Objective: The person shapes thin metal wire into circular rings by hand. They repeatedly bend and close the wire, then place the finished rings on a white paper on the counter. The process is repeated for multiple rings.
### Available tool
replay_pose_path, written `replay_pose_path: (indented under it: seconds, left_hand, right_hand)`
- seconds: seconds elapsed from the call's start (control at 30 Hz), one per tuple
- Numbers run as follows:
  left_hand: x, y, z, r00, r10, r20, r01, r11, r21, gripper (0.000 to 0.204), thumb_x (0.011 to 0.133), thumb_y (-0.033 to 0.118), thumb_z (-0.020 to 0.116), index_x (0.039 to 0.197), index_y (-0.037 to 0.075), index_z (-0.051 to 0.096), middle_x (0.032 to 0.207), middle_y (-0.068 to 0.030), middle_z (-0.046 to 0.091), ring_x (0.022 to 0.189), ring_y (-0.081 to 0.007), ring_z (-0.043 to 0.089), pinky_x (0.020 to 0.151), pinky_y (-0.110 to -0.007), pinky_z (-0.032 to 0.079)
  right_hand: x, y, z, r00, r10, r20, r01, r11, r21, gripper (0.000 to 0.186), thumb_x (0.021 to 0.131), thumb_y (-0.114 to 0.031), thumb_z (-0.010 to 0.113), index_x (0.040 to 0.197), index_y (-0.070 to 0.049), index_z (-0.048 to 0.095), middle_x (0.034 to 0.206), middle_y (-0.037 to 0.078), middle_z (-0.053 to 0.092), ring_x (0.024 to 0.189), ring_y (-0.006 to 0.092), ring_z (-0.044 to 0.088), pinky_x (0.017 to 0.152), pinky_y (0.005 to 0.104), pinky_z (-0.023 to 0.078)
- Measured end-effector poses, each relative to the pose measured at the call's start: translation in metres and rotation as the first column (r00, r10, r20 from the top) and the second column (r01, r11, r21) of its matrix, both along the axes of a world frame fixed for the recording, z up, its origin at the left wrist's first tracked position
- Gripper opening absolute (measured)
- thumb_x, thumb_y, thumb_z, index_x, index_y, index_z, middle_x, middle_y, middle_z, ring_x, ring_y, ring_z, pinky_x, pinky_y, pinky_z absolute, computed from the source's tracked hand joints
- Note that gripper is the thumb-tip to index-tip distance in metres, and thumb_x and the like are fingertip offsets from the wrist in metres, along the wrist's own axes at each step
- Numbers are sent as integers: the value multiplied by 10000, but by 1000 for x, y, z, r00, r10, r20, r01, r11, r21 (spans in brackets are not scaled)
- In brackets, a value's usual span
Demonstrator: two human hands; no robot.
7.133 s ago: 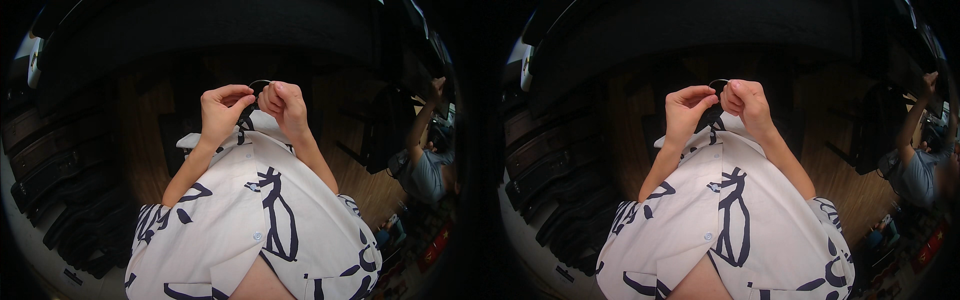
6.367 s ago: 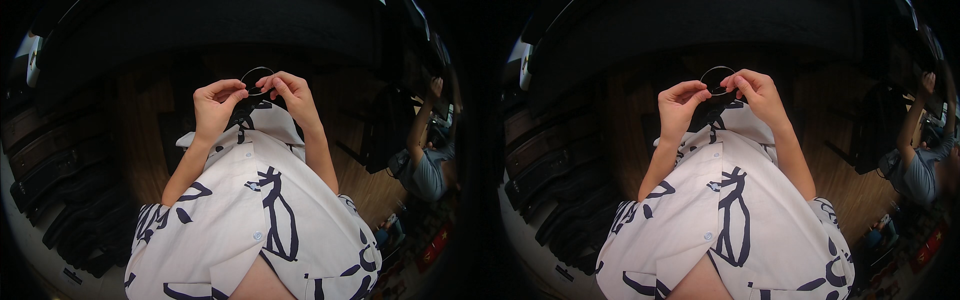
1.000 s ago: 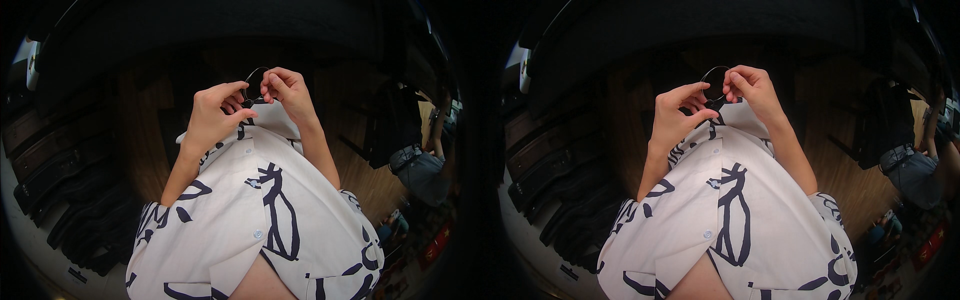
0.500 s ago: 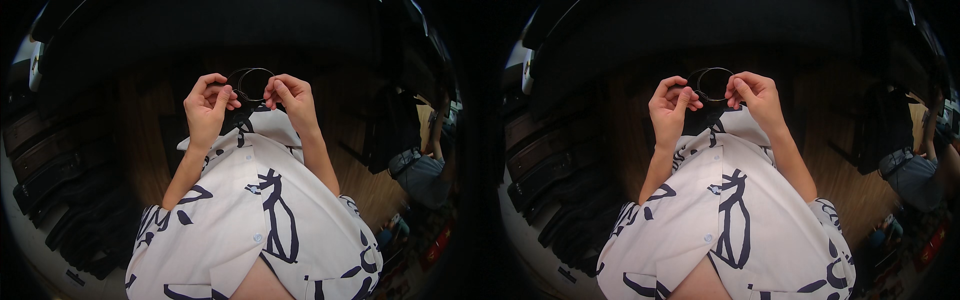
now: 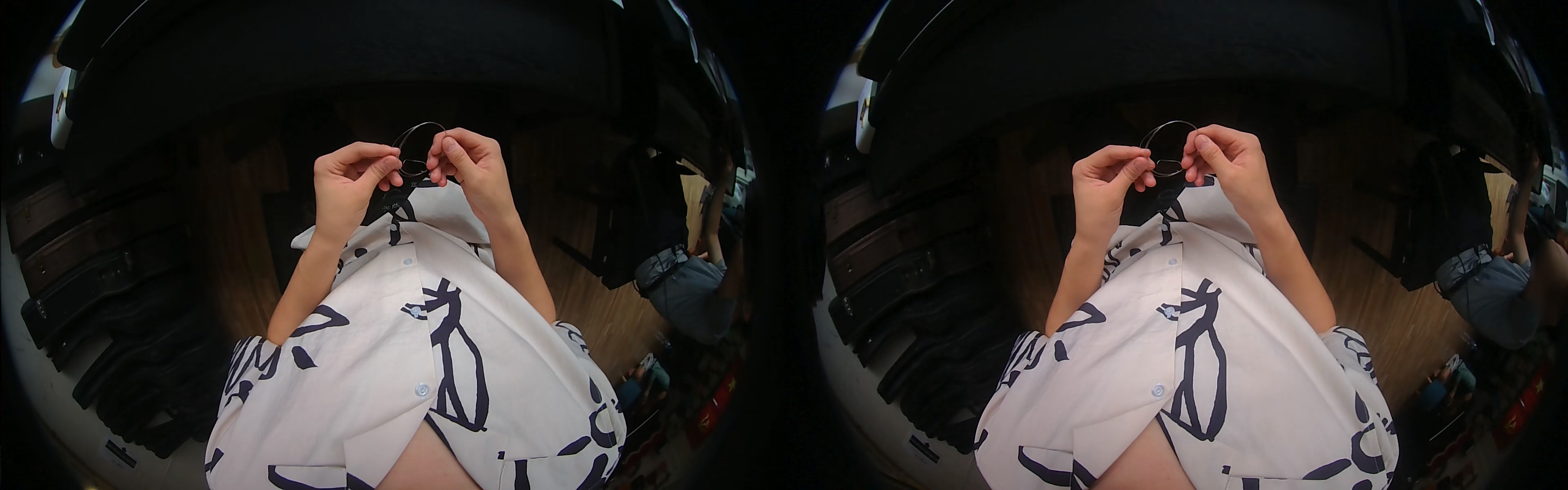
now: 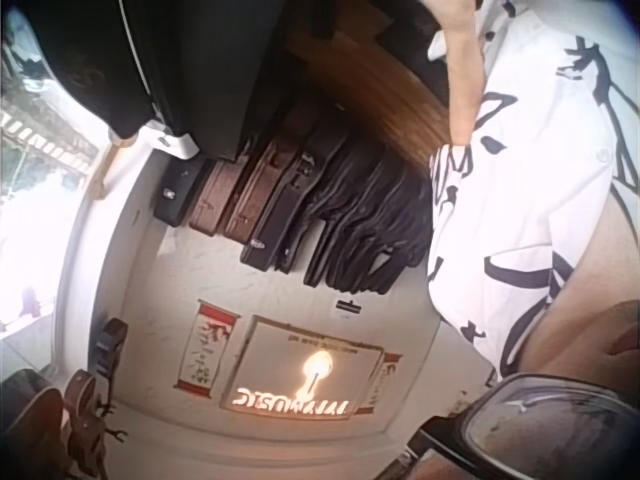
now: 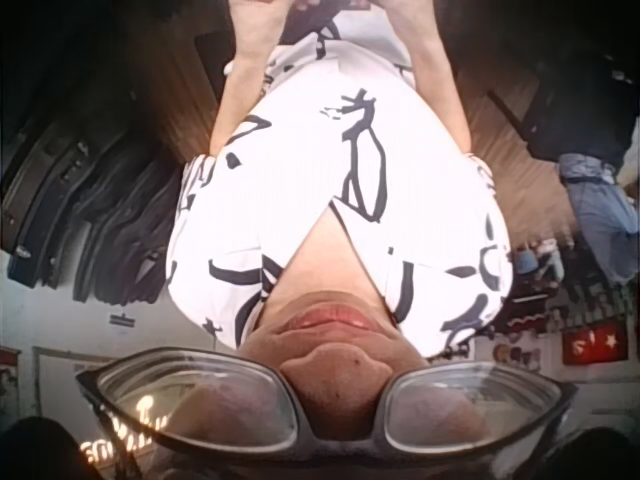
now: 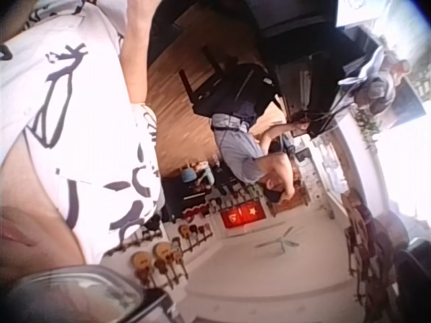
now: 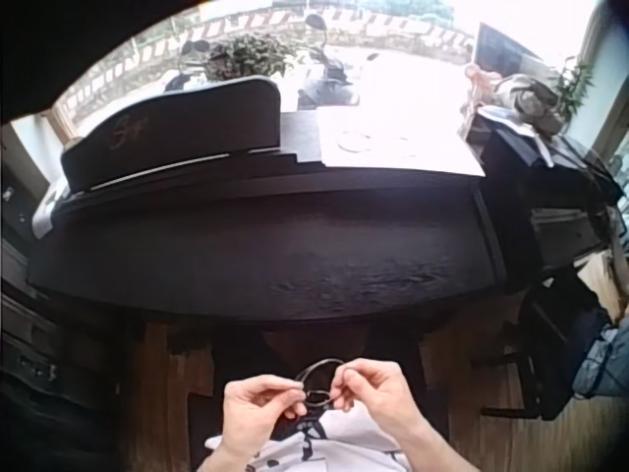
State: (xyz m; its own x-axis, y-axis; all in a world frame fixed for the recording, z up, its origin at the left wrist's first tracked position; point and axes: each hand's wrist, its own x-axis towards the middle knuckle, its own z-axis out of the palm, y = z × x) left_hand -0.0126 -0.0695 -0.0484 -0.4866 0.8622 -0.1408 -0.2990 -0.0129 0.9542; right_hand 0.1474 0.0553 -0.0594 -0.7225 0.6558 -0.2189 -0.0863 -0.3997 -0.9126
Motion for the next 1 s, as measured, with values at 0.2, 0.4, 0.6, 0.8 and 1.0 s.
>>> replay_pose_path:
  seconds: [0.2, 0.4, 0.6, 0.8, 1.0]
  left_hand:
    - [-4, 0, -10, 975, -49, 216, 45, 999, 25, 103, 882, 29, 720, 980, 6, 739, 847, -111, 731, 601, -105, 633, 521, -192, 466]
    - [-4, 1, -13, 905, -213, 368, 198, 977, 80, 117, 878, 74, 737, 980, 16, 748, 845, -108, 738, 578, -98, 610, 515, -188, 458]
    - [-1, 5, -7, 908, -295, 296, 297, 954, 37, 149, 847, 163, 784, 900, 24, 773, 993, -83, 664, 667, -91, 557, 591, -215, 457]
    - [-6, 7, -3, 897, -377, 232, 389, 921, -9, 188, 840, 210, 794, 866, 24, 773, 1039, -55, 572, 705, -90, 530, 608, -221, 453]
    - [-4, 8, -6, 895, -384, 228, 400, 916, -26, 214, 897, 219, 735, 845, 12, 752, 1031, -67, 566, 726, -104, 555, 630, -232, 477]
  right_hand:
    - [-2, -1, -6, 999, 32, -17, -33, 997, -69, 200, 1006, -126, 559, 908, 7, 673, 749, 67, 661, 631, 111, 648, 578, 220, 516]
    - [-3, -2, -4, 998, 61, -7, -61, 992, -109, 207, 1016, -115, 538, 906, 24, 644, 800, 61, 627, 622, 99, 609, 571, 220, 489]
    - [-4, -1, -7, 1000, 9, 3, -8, 993, -117, 208, 1017, -111, 533, 899, 29, 632, 822, 58, 613, 605, 95, 583, 566, 217, 474]
    - [-3, -2, -6, 999, -50, 11, 51, 993, -102, 216, 1016, -138, 551, 897, 21, 635, 818, 55, 610, 603, 92, 576, 567, 212, 470]
    - [-1, 0, -10, 997, -75, -9, 75, 997, -6, 223, 1010, -174, 573, 909, 10, 648, 814, 41, 609, 655, 90, 575, 596, 221, 488]
